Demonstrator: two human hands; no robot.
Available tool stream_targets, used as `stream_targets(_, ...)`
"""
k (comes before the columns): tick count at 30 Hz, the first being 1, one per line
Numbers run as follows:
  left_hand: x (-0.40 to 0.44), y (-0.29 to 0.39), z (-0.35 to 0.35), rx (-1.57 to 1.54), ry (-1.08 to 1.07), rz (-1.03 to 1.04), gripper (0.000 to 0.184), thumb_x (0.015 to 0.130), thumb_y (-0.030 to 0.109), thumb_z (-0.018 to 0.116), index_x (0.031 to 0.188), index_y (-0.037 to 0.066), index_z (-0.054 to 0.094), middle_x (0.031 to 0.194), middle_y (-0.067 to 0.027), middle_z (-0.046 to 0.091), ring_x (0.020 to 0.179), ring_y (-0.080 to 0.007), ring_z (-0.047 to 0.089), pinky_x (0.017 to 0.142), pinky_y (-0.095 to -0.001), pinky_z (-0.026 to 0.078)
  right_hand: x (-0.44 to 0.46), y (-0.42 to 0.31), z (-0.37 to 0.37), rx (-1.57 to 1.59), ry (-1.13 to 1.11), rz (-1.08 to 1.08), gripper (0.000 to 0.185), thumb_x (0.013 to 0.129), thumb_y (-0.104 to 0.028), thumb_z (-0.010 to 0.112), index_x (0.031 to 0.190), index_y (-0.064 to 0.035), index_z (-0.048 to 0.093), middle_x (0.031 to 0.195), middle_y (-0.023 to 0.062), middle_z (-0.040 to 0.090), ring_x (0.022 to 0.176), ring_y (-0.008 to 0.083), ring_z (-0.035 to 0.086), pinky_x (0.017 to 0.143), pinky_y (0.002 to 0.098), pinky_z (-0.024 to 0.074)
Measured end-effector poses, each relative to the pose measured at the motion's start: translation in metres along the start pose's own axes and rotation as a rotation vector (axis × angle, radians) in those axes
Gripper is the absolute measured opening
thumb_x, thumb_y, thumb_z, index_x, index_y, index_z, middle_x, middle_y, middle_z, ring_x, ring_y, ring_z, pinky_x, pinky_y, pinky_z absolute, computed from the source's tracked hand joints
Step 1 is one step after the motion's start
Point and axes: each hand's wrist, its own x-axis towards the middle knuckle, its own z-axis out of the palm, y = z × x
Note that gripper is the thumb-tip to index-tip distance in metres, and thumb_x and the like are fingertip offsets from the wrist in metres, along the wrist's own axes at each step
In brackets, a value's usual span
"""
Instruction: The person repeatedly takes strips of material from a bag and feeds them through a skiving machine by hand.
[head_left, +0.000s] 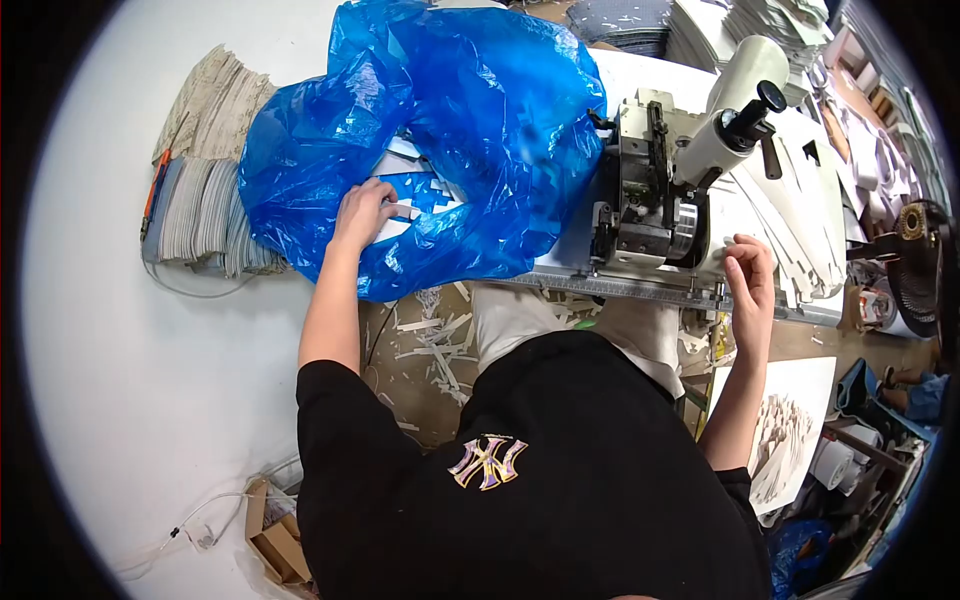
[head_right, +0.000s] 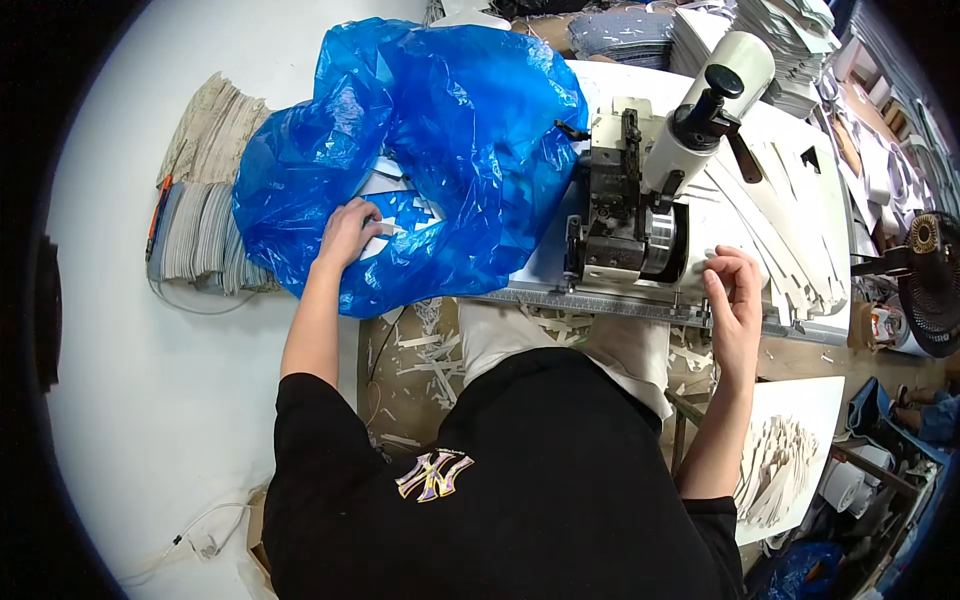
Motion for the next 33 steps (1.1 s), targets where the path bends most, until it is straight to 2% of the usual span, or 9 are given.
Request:
stream_targets(7, 0.023, 0.021, -0.007, -0.313, 0.09, -0.029, 0.013, 0.09, 0.016, 0.078, 0.101, 0.007, 0.076, 0.098, -0.0129, 0.075, 0.1, -0.0352, 0.072, 0.094, -0.0448, 0.054, -0.001, -0.003, 0.0, -0.053, -0.016, -0.003, 0.012, 0.106, -0.008, 0.064, 0.117, -0.0028, 0.066, 0.14, 0.0075, 0.054, 0.118, 0.0134, 0.055, 0.103, 0.0281, 0.0439)
stream_targets(11, 0.028, 0.031, -0.006, -0.24, 0.049, -0.118, 0.018, 0.091, 0.018, 0.078, 0.106, 0.008, 0.076, 0.106, -0.0133, 0.075, 0.104, -0.0356, 0.071, 0.095, -0.0449, 0.054, -0.001, -0.003, 0.002, -0.035, -0.01, -0.004, 0.011, 0.105, -0.008, 0.065, 0.116, -0.003, 0.066, 0.139, 0.0079, 0.054, 0.117, 0.0143, 0.055, 0.103, 0.0289, 0.0452)
stream_targets(14, 0.021, 0.032, 0.002, -0.177, 0.078, 0.093, 0.027, 0.089, 0.019, 0.081, 0.113, 0.007, 0.075, 0.115, -0.0137, 0.074, 0.111, -0.0338, 0.069, 0.097, -0.0431, 0.054, 0.0, -0.006, 0.001, -0.05, 0.007, -0.018, 0.011, 0.104, -0.007, 0.066, 0.114, -0.0027, 0.067, 0.138, 0.0094, 0.056, 0.118, 0.0161, 0.057, 0.102, 0.0302, 0.0472)
stream_targets(15, 0.02, 0.03, 0.003, -0.177, 0.08, 0.099, 0.027, 0.089, 0.019, 0.081, 0.113, 0.007, 0.075, 0.115, -0.0137, 0.074, 0.111, -0.0338, 0.069, 0.097, -0.0431, 0.054, -0.001, -0.007, 0.0, -0.052, 0.002, -0.013, 0.011, 0.104, -0.007, 0.066, 0.114, -0.0028, 0.067, 0.139, 0.0095, 0.056, 0.118, 0.0165, 0.057, 0.103, 0.0306, 0.0469)
stream_targets(18, 0.013, 0.022, 0.008, -0.098, -0.144, 0.062, 0.032, 0.088, 0.025, 0.082, 0.115, 0.009, 0.076, 0.119, -0.0132, 0.072, 0.12, -0.0355, 0.065, 0.103, -0.0441, 0.052, 0.0, -0.007, -0.001, -0.06, -0.013, 0.002, 0.011, 0.104, -0.008, 0.066, 0.114, -0.003, 0.067, 0.14, 0.0095, 0.056, 0.12, 0.0173, 0.056, 0.105, 0.0315, 0.0462)
stream_targets(19, 0.011, 0.021, 0.011, -0.101, -0.149, 0.057, 0.032, 0.088, 0.025, 0.082, 0.115, 0.009, 0.076, 0.119, -0.0132, 0.072, 0.12, -0.0355, 0.065, 0.103, -0.0441, 0.052, -0.001, -0.007, 0.0, -0.056, -0.012, 0.004, 0.011, 0.104, -0.009, 0.066, 0.114, -0.003, 0.067, 0.14, 0.0095, 0.056, 0.12, 0.0175, 0.056, 0.105, 0.0318, 0.0459)
stream_targets(26, 0.017, 0.025, 0.022, -0.167, 0.078, 0.07, 0.028, 0.09, 0.023, 0.081, 0.111, 0.007, 0.074, 0.115, -0.0138, 0.072, 0.113, -0.035, 0.066, 0.101, -0.044, 0.052, -0.003, -0.006, -0.002, -0.064, -0.012, 0.014, 0.012, 0.104, -0.01, 0.067, 0.114, -0.0033, 0.067, 0.139, 0.0093, 0.057, 0.122, 0.0182, 0.055, 0.107, 0.0328, 0.0455)
stream_targets(30, 0.031, 0.027, 0.019, -0.122, 0.07, 0.084, 0.025, 0.089, 0.025, 0.081, 0.104, 0.006, 0.074, 0.112, -0.0142, 0.072, 0.115, -0.0362, 0.065, 0.099, -0.0443, 0.051, -0.001, -0.006, -0.002, -0.067, -0.027, 0.008, 0.012, 0.105, -0.009, 0.066, 0.116, -0.0035, 0.066, 0.142, 0.0066, 0.052, 0.116, 0.0125, 0.054, 0.102, 0.0272, 0.0441)
stream_targets(33, 0.033, 0.03, 0.012, -0.155, 0.16, 0.105, 0.019, 0.097, 0.023, 0.076, 0.101, 0.005, 0.07, 0.107, -0.0143, 0.073, 0.109, -0.0383, 0.068, 0.095, -0.0464, 0.052, -0.002, -0.006, 0.0, -0.075, 0.0, -0.006, 0.012, 0.103, -0.01, 0.068, 0.113, -0.004, 0.068, 0.139, 0.0092, 0.058, 0.121, 0.0188, 0.055, 0.106, 0.0332, 0.046)
